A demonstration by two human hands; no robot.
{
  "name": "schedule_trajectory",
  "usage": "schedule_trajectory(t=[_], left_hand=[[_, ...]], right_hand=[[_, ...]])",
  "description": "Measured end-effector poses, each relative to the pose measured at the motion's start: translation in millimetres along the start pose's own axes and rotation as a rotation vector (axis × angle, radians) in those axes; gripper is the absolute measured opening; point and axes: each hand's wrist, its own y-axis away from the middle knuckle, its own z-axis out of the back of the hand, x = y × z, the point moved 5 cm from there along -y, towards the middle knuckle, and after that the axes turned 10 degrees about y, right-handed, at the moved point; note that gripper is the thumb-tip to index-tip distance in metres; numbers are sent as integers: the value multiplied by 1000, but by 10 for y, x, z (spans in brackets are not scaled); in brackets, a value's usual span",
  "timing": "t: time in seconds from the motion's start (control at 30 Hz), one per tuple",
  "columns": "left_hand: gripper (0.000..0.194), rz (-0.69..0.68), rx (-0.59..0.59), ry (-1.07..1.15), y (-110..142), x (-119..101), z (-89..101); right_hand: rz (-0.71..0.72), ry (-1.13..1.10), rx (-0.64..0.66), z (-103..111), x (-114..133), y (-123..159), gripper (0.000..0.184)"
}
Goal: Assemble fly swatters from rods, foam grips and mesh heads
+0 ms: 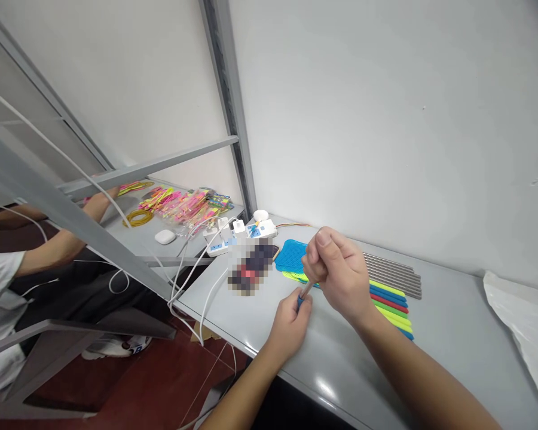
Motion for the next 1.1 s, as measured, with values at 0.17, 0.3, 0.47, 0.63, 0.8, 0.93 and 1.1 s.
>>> schedule_trajectory(t=[0.17, 0.3, 0.47, 0.63, 0.8, 0.93, 1.1], left_hand=[[23, -19, 11, -15, 6, -20, -6], [24, -17, 14, -26, 8, -49, -7], [27, -8, 3, -6, 7, -53, -5], [28, -2, -21, 9, 16, -33, -5], [26, -5, -18, 66, 28, -19, -3], [26, 12, -3, 86, 38, -6, -5], [27, 16, -6, 133, 45, 8, -9]], right_hand=[[-7, 1, -16, 4, -5, -7, 35], [-19, 1, -8, 11, -3, 3, 35], [-51, 11, 6, 14, -51, 28, 34], [-98, 44, 32, -17, -214, 46, 35], [-203, 103, 43, -34, -488, 151, 39], [-223, 142, 15, -24, -610, 193, 41], [-229, 169, -23, -24, -692, 185, 42]])
